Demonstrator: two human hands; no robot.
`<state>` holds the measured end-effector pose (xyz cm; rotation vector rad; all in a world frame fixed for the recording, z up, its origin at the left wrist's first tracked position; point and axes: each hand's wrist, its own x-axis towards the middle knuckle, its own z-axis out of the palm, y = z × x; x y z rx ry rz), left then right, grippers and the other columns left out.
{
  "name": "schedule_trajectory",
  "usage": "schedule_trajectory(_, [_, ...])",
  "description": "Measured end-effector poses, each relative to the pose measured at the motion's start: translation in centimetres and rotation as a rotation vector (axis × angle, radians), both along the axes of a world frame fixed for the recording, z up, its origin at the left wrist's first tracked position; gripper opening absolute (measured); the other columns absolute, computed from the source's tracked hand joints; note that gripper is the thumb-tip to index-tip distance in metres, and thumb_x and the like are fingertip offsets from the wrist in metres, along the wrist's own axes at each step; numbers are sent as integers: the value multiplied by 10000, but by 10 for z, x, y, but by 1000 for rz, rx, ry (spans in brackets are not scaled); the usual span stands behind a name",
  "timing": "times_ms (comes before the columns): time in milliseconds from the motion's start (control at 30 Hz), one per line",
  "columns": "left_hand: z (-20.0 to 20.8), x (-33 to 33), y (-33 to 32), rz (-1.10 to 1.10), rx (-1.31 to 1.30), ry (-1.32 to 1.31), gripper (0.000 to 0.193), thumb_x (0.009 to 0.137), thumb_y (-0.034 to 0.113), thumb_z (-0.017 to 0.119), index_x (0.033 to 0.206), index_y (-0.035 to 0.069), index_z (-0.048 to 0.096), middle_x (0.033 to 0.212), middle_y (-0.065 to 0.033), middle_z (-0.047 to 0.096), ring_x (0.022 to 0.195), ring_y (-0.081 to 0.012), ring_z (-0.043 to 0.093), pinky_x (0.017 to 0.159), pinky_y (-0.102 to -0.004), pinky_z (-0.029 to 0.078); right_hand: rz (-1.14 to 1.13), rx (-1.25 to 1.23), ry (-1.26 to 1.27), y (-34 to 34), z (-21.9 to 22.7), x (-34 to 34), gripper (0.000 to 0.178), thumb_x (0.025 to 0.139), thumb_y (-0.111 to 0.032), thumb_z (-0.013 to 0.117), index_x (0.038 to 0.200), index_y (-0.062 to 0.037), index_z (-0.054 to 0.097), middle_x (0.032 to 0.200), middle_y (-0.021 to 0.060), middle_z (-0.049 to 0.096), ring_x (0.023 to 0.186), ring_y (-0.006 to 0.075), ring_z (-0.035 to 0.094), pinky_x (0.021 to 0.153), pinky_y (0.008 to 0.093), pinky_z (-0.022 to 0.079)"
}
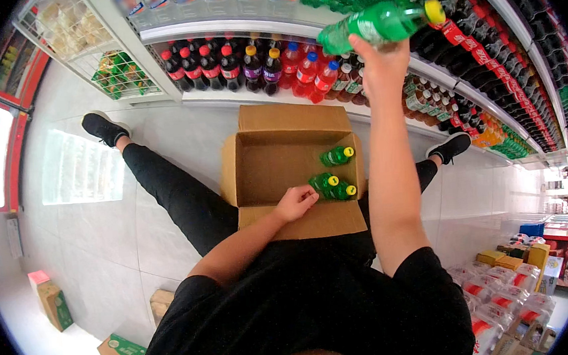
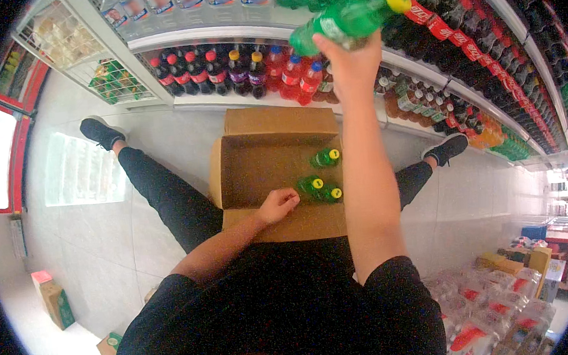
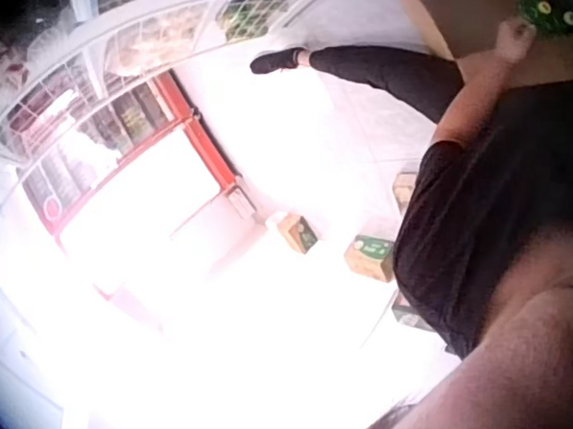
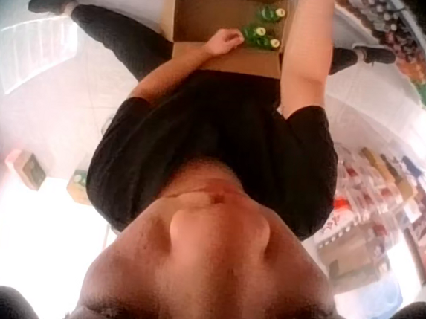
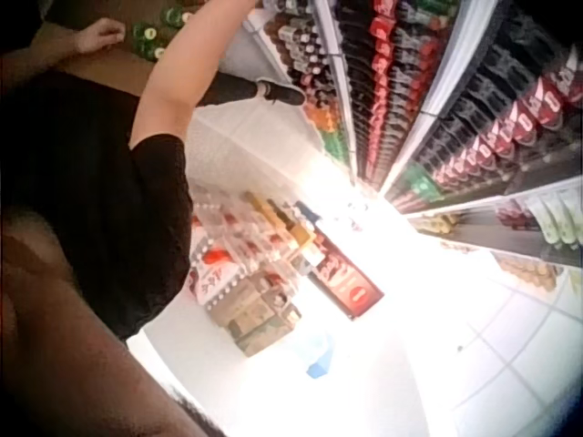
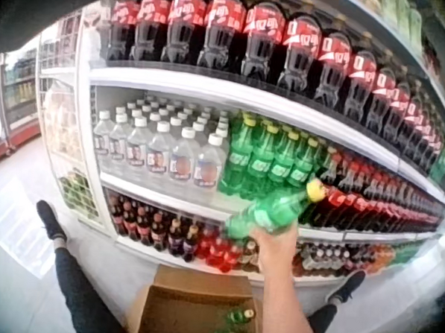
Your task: The person sits on the floor in front of an open refrigerator and repeatedly picks up green soda bottles from a cardboard box. They place the bottles one by one onto the middle shelf of the refrigerator, arranging them in rows.
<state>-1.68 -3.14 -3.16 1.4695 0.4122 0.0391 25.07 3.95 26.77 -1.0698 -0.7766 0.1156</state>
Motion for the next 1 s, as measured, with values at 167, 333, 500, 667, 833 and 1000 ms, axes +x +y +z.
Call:
schedule_trajectory(167, [13, 0, -2, 49, 61, -75, 241, 989, 236, 706, 920, 6, 686, 700, -45, 647, 648, -109, 577, 611, -326, 484, 11, 22, -188, 52, 14, 51, 592, 753, -6, 912, 1253, 5, 595, 1191, 104, 710, 1058, 197, 689, 944, 349, 549])
schedule_trajectory(333, [11, 1, 0, 32, 88, -57, 233, 982, 234, 710, 926, 9, 688, 699, -60, 650, 633, -128, 576, 606, -328, 480, -2, -109, -244, 80, 3, 71, 504, 782, -76, 909, 1200, 10, 640, 1177, 106, 737, 1066, 184, 692, 959, 347, 539])
schedule_trajectory(500, [12, 3, 1, 35, 67, -77, 224, 980, 227, 710, 938, 8, 689, 713, -66, 657, 641, -136, 594, 617, -327, 496, -9, -196, -325, 92, 0, 88, 555, 797, -133, 903, 1253, 44, 639, 1203, 127, 739, 1102, 201, 688, 984, 349, 531])
schedule_trajectory(667, [8, 7, 3, 28, 47, -65, 225, 978, 227, 714, 943, 6, 690, 731, -68, 668, 648, -135, 608, 620, -327, 505, -25, -229, -419, 109, -9, 94, 648, 813, -182, 899, 1336, 60, 604, 1265, 165, 720, 1169, 238, 685, 1035, 367, 521])
schedule_trajectory(833, [15, 6, 5, 0, 71, -42, 217, 975, 224, 717, 940, 11, 688, 733, -64, 668, 652, -131, 608, 619, -322, 504, -149, -328, -471, 109, -26, 91, 671, 851, -192, 878, 1383, 63, 559, 1287, 176, 702, 1195, 252, 669, 1041, 375, 517])
schedule_trajectory(1000, [12, 7, 9, -40, 89, -30, 213, 987, 233, 706, 1017, 23, 686, 773, -42, 647, 709, -111, 584, 649, -323, 505, -231, -434, -539, 105, -40, 78, 724, 802, -312, 899, 1353, 40, 588, 1175, 215, 753, 1096, 345, 734, 950, 424, 564])
